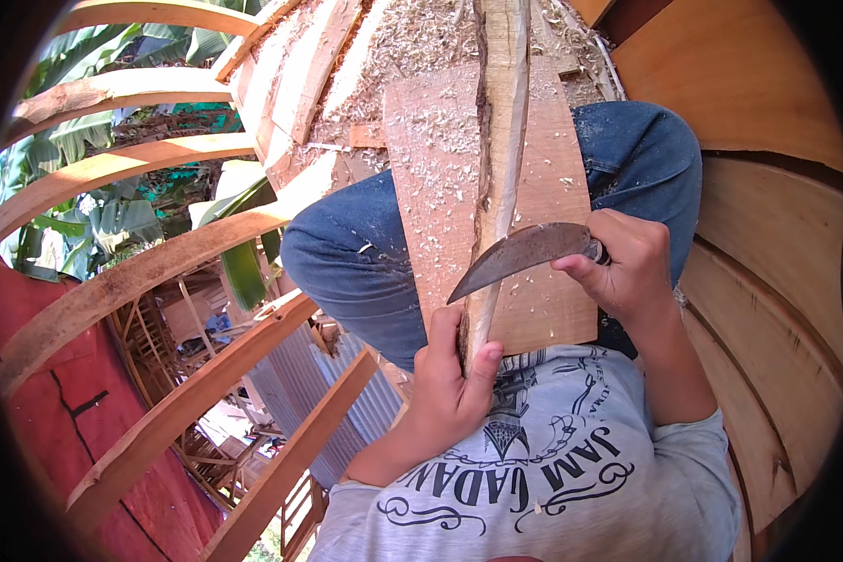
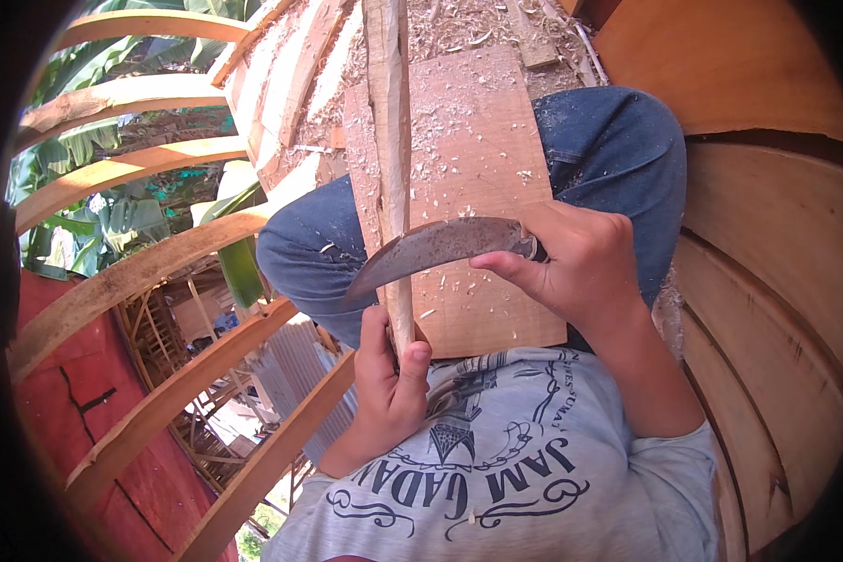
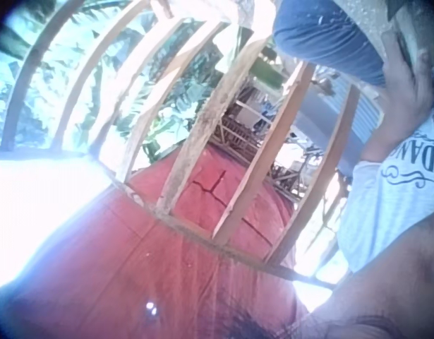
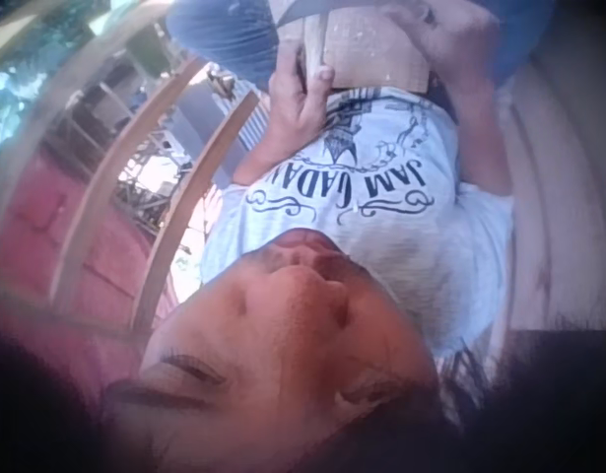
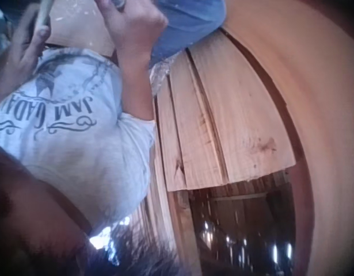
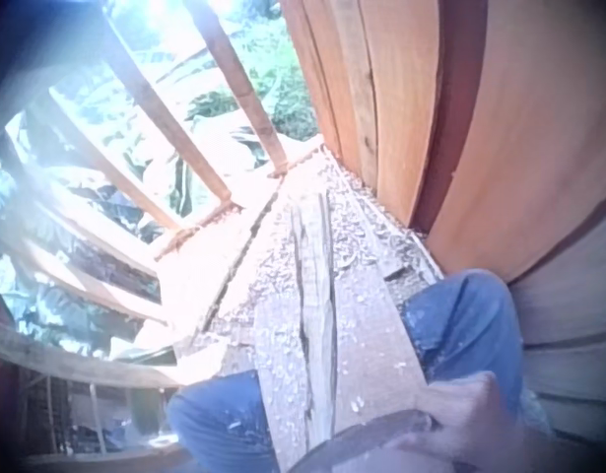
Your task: The person sits cross-legged on a wooden platform and uses a curved knife to shave and smooth a long, thin piece of wood. They repeatedly scrape the blade along the wood's length, removing shavings and refining the surface.
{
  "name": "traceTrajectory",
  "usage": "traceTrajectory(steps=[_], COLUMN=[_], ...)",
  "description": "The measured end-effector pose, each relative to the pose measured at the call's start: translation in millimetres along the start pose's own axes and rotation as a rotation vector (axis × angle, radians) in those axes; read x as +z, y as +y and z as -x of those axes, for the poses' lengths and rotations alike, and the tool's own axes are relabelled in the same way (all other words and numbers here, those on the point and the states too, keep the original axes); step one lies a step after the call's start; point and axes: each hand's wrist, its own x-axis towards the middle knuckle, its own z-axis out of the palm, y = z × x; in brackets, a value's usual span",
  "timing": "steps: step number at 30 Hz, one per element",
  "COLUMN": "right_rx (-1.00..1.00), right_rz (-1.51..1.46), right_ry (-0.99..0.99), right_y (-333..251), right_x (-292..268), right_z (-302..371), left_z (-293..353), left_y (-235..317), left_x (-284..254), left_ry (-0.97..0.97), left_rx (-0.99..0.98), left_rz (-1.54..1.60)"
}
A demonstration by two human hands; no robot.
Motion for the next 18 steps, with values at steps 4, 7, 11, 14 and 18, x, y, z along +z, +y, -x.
traceTrajectory(steps=[4, 7, 11, 14, 18], right_rx=[-0.059, -0.05, 0.133, 0.469, 0.375], right_rz=[0.177, 0.191, 0.035, 0.04, -0.076], right_ry=[0.054, 0.079, 0.251, 0.41, 0.341], right_y=[12, 15, 29, 87, 68], right_x=[-9, -10, 1, -40, -52], right_z=[-7, -8, -10, -20, -13], left_z=[-2, -3, 7, 14, 3], left_y=[2, 3, -2, -2, -14], left_x=[2, 2, 2, 2, -2], left_ry=[-0.014, -0.025, -0.058, -0.122, -0.074], left_rx=[0.018, 0.004, -0.003, -0.039, -0.08], left_rz=[0.007, 0.008, -0.011, -0.031, 0.167])
